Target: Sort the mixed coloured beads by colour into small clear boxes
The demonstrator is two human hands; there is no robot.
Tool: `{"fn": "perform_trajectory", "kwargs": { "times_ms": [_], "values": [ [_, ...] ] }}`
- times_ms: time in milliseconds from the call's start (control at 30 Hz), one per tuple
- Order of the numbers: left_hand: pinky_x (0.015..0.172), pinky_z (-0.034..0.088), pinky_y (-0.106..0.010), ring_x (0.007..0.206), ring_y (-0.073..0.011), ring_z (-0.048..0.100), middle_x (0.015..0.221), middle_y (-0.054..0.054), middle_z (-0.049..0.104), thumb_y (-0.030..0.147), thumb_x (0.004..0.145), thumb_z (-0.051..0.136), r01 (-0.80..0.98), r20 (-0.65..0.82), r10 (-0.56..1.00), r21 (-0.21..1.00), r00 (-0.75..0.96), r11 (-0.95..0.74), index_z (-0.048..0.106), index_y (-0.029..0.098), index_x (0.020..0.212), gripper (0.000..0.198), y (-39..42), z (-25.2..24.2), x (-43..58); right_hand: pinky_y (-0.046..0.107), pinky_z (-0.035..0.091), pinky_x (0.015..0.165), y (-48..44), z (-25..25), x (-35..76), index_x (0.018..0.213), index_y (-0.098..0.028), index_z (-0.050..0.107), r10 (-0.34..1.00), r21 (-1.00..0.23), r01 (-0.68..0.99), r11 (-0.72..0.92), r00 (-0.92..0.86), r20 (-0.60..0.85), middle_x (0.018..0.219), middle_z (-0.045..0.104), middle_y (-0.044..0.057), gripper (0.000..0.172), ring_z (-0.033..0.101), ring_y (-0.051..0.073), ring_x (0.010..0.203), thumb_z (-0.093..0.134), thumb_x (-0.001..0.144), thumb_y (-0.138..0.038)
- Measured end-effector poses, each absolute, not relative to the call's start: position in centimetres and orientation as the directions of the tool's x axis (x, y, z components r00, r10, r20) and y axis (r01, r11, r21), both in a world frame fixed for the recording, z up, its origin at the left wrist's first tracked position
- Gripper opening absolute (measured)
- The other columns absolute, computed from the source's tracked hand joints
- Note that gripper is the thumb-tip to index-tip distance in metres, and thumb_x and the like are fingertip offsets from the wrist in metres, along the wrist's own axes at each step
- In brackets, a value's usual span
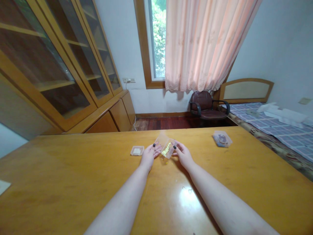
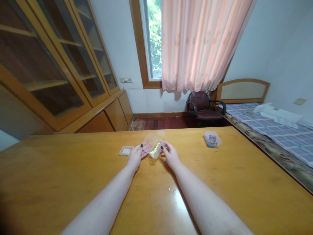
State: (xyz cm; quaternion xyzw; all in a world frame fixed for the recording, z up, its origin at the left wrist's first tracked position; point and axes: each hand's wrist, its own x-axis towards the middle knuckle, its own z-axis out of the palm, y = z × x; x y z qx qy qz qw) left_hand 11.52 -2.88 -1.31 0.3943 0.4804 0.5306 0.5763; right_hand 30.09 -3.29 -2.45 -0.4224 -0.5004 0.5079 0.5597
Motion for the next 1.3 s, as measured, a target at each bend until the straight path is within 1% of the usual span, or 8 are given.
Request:
{"fn": "perform_trajectory", "kwargs": {
  "times_ms": [100, 200, 333, 467, 600, 733, 1000, 1300],
  "values": [
    [0.092, 0.051, -0.036, 0.104, -0.0192, 0.063, 0.116, -0.018, 0.064, 0.029, 0.093, 0.043, -0.230, -0.109, 0.994, 0.968, -0.028, 0.099, 0.057, 0.013, 0.118, 0.033, -2.9, -1.5, 11.8, 0.036, 0.056, 0.075, -3.4, -2.5, 30.0, 0.122, -0.020, 0.055, 0.984, -0.981, -0.095, 0.171, -0.032, 0.174, 0.116, 0.064, 0.011, 0.057, 0.063, 0.025, 0.098, 0.067, 0.070, -0.040],
    [0.095, 0.049, -0.038, 0.109, -0.0199, 0.061, 0.121, -0.016, 0.061, 0.029, 0.091, 0.046, -0.238, -0.039, 0.999, 0.971, -0.022, 0.033, 0.058, 0.014, 0.117, 0.032, -2.8, -1.9, 11.9, 0.040, 0.051, 0.088, -3.5, -2.5, 29.8, 0.120, -0.020, 0.055, 0.977, -0.972, -0.112, 0.205, -0.032, 0.209, 0.117, 0.064, 0.011, 0.055, 0.061, 0.024, 0.104, 0.069, 0.068, -0.034],
    [0.100, 0.044, -0.039, 0.116, -0.0194, 0.056, 0.126, -0.013, 0.058, 0.026, 0.087, 0.050, -0.135, 0.098, 0.995, 0.986, -0.008, -0.098, 0.057, 0.016, 0.118, 0.033, -2.6, -2.4, 11.9, 0.042, 0.052, 0.084, -3.2, -2.6, 29.8, 0.115, -0.017, 0.056, 0.985, -0.974, -0.153, 0.168, -0.011, 0.172, 0.110, 0.066, 0.013, 0.049, 0.064, 0.024, 0.099, 0.065, 0.070, -0.035],
    [0.105, 0.039, -0.039, 0.116, -0.0179, 0.055, 0.124, -0.010, 0.061, 0.015, 0.083, 0.050, 0.068, 0.186, 0.982, 0.980, 0.029, -0.188, 0.057, 0.015, 0.117, 0.035, -2.5, -2.7, 12.0, 0.040, 0.051, 0.085, -2.8, -2.8, 30.2, 0.108, -0.017, 0.058, 0.982, -0.979, -0.089, 0.186, 0.044, 0.182, 0.105, 0.068, 0.012, 0.045, 0.065, 0.022, 0.094, 0.068, 0.067, -0.031],
    [0.107, 0.037, -0.041, 0.116, -0.0179, 0.055, 0.123, -0.008, 0.061, 0.006, 0.079, 0.045, 0.242, 0.203, 0.978, 0.947, 0.052, -0.210, 0.058, 0.015, 0.118, 0.042, -2.7, -2.6, 11.9, 0.040, 0.049, 0.089, -2.8, -2.8, 30.4, 0.106, -0.017, 0.059, 0.969, -0.970, 0.006, 0.244, 0.033, 0.244, 0.108, 0.067, 0.011, 0.038, 0.064, 0.021, 0.096, 0.065, 0.070, -0.026],
    [0.106, 0.037, -0.043, 0.115, -0.0191, 0.056, 0.120, -0.007, 0.063, -0.001, 0.071, 0.044, 0.337, 0.219, 0.973, 0.913, 0.067, -0.229, 0.059, 0.016, 0.118, 0.052, -3.1, -2.2, 11.7, 0.040, 0.046, 0.094, -3.2, -2.7, 30.3, 0.109, -0.017, 0.058, 0.962, -0.961, 0.042, 0.274, -0.012, 0.274, 0.111, 0.066, 0.010, 0.038, 0.063, 0.020, 0.100, 0.059, 0.072, -0.022],
    [0.110, 0.031, -0.043, 0.123, -0.0182, 0.049, 0.128, -0.004, 0.057, -0.007, 0.065, 0.037, 0.375, 0.233, 0.965, 0.889, 0.121, -0.262, 0.057, 0.019, 0.123, 0.067, -2.7, -3.0, 11.7, 0.041, 0.044, 0.097, -3.5, -2.3, 30.3, 0.105, -0.018, 0.063, 0.954, -0.945, 0.132, 0.298, -0.030, 0.297, 0.109, 0.067, 0.009, 0.032, 0.062, 0.021, 0.103, 0.059, 0.074, -0.022],
    [0.110, 0.032, -0.043, 0.120, -0.0170, 0.052, 0.125, -0.003, 0.060, -0.007, 0.065, 0.037, 0.424, 0.260, 0.958, 0.859, 0.123, -0.288, 0.058, 0.020, 0.122, 0.067, -2.6, -3.3, 11.6, 0.041, 0.043, 0.098, -3.7, -1.9, 30.4, 0.102, -0.019, 0.067, 0.940, -0.925, 0.196, 0.325, 0.038, 0.338, 0.108, 0.068, 0.008, 0.030, 0.062, 0.021, 0.103, 0.061, 0.074, -0.027]
  ]
}}
